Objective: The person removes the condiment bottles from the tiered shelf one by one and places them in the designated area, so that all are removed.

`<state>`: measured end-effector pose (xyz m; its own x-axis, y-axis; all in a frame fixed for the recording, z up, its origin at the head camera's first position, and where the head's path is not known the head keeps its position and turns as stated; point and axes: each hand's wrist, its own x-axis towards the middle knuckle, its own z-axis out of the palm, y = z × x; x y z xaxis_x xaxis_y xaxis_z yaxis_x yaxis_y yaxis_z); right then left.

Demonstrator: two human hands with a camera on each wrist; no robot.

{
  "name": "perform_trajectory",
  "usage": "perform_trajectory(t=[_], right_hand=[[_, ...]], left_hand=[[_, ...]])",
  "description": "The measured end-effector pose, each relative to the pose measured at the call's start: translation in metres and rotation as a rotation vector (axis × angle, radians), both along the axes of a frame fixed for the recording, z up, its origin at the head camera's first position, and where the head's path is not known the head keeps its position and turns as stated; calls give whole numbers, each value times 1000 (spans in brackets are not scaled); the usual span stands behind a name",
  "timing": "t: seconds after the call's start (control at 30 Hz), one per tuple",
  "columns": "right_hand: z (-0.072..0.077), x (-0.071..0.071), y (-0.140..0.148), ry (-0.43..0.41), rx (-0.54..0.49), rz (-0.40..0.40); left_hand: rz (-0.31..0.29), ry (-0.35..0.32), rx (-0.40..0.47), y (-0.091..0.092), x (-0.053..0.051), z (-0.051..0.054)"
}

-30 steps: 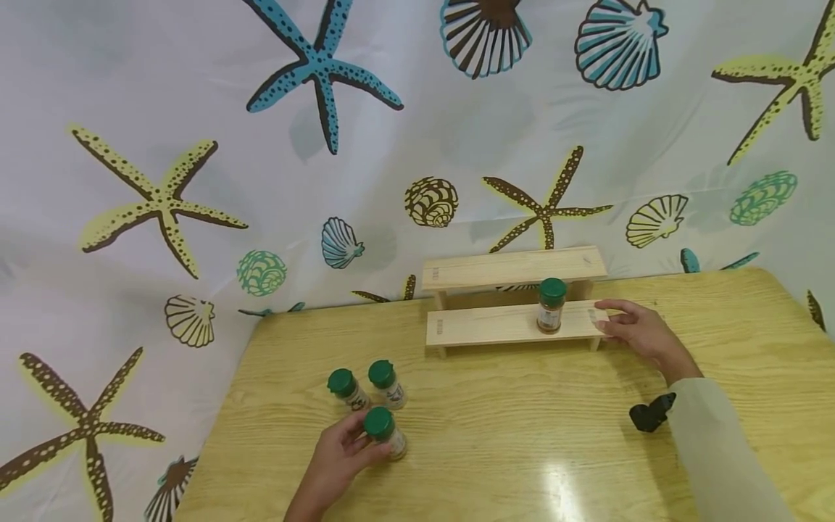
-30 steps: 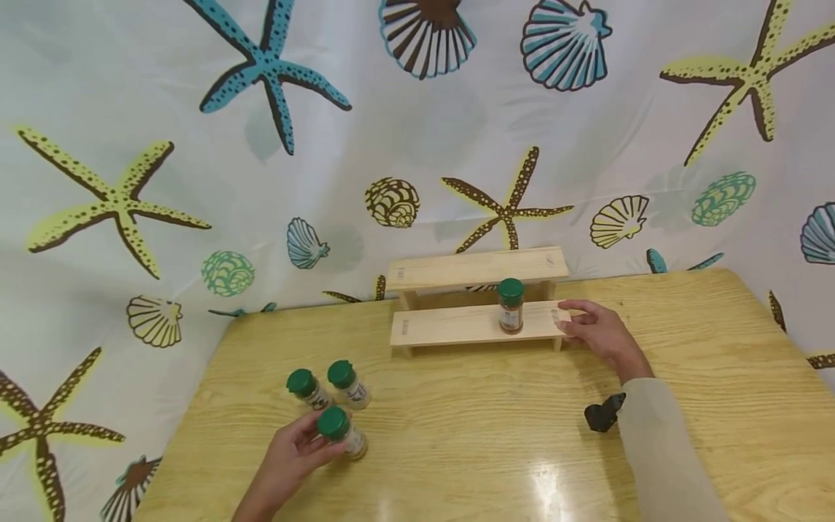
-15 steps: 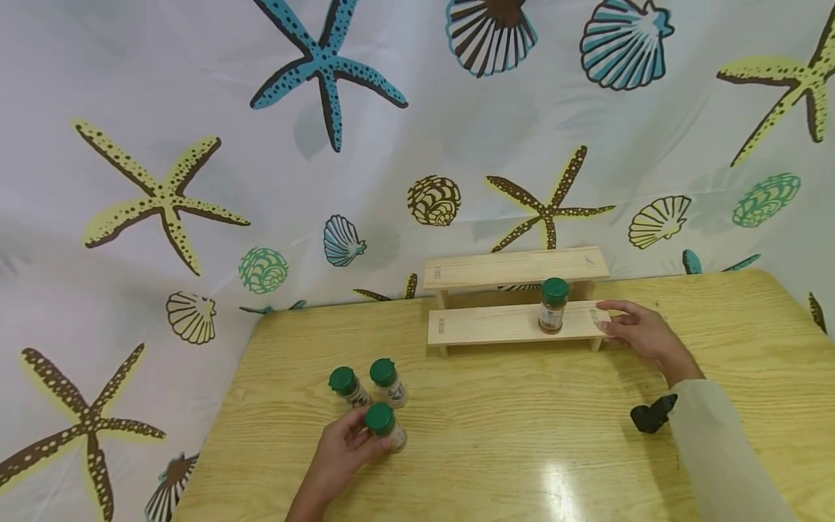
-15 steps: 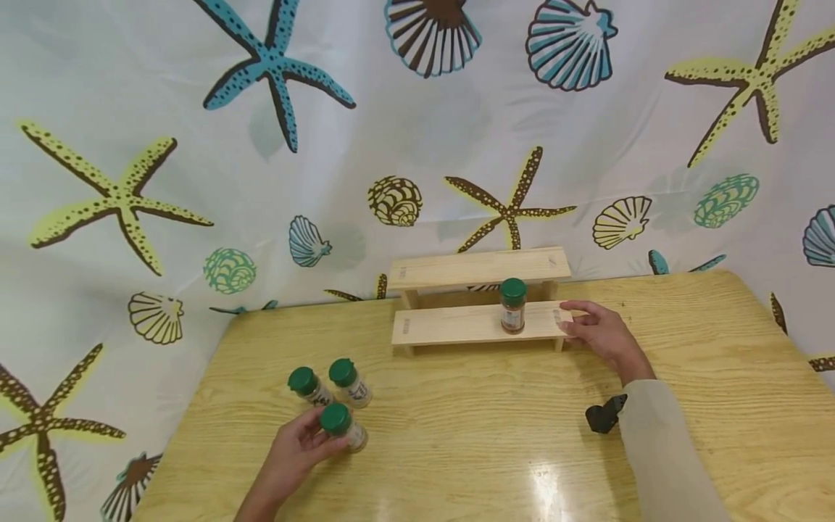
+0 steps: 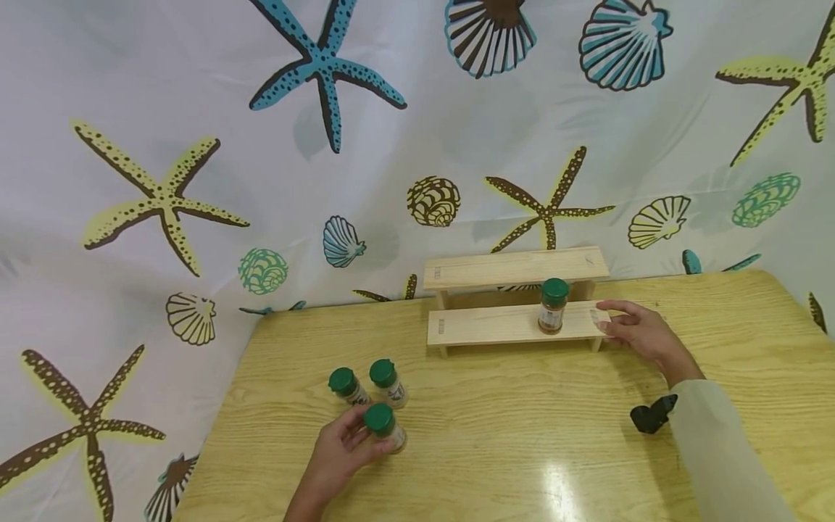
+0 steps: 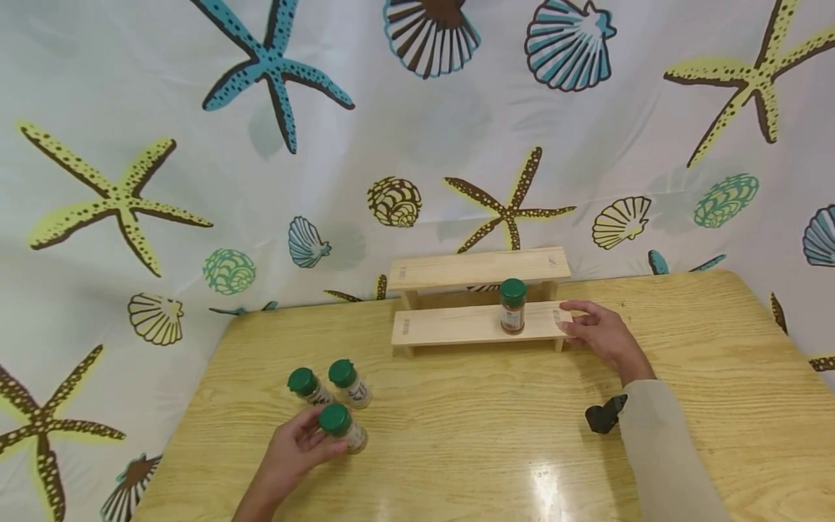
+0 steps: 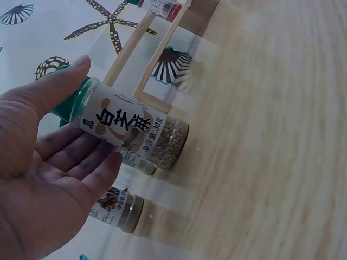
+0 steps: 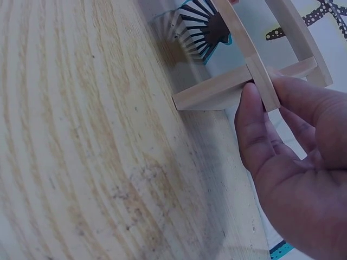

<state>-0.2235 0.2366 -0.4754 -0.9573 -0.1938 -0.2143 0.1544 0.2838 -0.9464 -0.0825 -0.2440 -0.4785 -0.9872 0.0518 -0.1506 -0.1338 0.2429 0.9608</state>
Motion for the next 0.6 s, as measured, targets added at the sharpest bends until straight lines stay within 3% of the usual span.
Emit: perform_trajectory(t=[0.23, 0.6], right_hand=[[-2, 0, 1, 8, -16, -4], [-5, -1, 0, 5, -46, -1]], left_hand=[[-90, 136, -52, -5, 2, 12], [-153, 355, -35, -6, 2, 44]])
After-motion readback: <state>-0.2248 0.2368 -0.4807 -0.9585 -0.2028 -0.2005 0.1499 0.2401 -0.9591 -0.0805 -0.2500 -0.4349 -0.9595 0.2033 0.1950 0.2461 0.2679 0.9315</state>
